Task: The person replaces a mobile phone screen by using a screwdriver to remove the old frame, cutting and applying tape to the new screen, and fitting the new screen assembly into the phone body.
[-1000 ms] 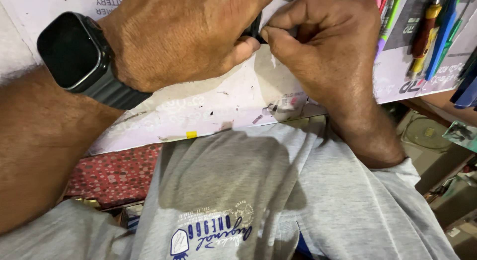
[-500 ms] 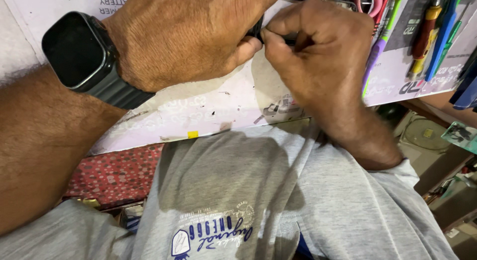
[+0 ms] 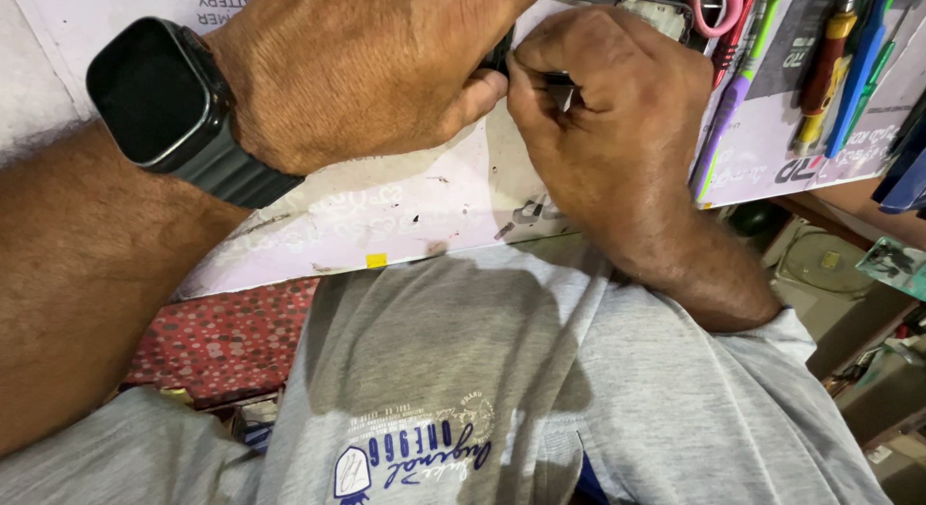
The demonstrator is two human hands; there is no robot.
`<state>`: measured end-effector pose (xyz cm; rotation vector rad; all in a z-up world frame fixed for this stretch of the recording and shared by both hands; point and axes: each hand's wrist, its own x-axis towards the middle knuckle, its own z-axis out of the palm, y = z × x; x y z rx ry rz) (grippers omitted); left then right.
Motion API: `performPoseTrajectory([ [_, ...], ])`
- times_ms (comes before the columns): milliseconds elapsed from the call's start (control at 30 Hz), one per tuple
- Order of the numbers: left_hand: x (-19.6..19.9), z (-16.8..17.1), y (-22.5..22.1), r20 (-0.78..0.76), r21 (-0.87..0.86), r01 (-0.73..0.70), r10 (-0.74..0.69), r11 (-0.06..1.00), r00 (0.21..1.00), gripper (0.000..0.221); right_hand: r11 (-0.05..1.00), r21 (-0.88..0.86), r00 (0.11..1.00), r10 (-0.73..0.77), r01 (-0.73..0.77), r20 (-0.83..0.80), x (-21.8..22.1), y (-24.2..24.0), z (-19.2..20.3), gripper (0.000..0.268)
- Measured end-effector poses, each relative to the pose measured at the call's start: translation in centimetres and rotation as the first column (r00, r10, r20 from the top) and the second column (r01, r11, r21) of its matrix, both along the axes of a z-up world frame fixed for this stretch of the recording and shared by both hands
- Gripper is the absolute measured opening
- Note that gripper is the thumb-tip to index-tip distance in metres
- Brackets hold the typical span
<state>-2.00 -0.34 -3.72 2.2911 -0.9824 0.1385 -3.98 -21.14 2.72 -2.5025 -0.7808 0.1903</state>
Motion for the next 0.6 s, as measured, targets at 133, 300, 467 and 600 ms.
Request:
performPoseTrajectory([
  [133, 0.02, 0.12, -0.03, -0.051, 0.029, 0.010, -0.009, 1.000, 0.999, 0.052, 0.999, -0.023, 0.998, 0.036, -0.035, 0.045, 0.22, -0.18, 0.13, 0.021],
  [300, 0.02, 0.22, -0.04, -0.026, -0.047, -0.003, 0.001, 0.999, 1.000, 0.051, 0.996, -0.071, 0.996, 0.050, -0.045, 0.077, 0.51, -0.51, 0.38, 0.019],
  [467, -0.01, 0.24, -0.13, -0.057, -0.073, -0.003, -0.001, 0.997, 0.998, 0.050, 0.997, -0.071, 0.998, 0.026, -0.022, 0.054, 0.51, -0.63, 0.44, 0.021],
  [600, 0.06, 0.39, 0.00, -0.102, -0.039, 0.010, -0.014, 0.999, 0.995, 0.046, 0.997, -0.080, 0.998, 0.022, -0.017, 0.062, 0.59, -0.75, 0.49, 0.022],
])
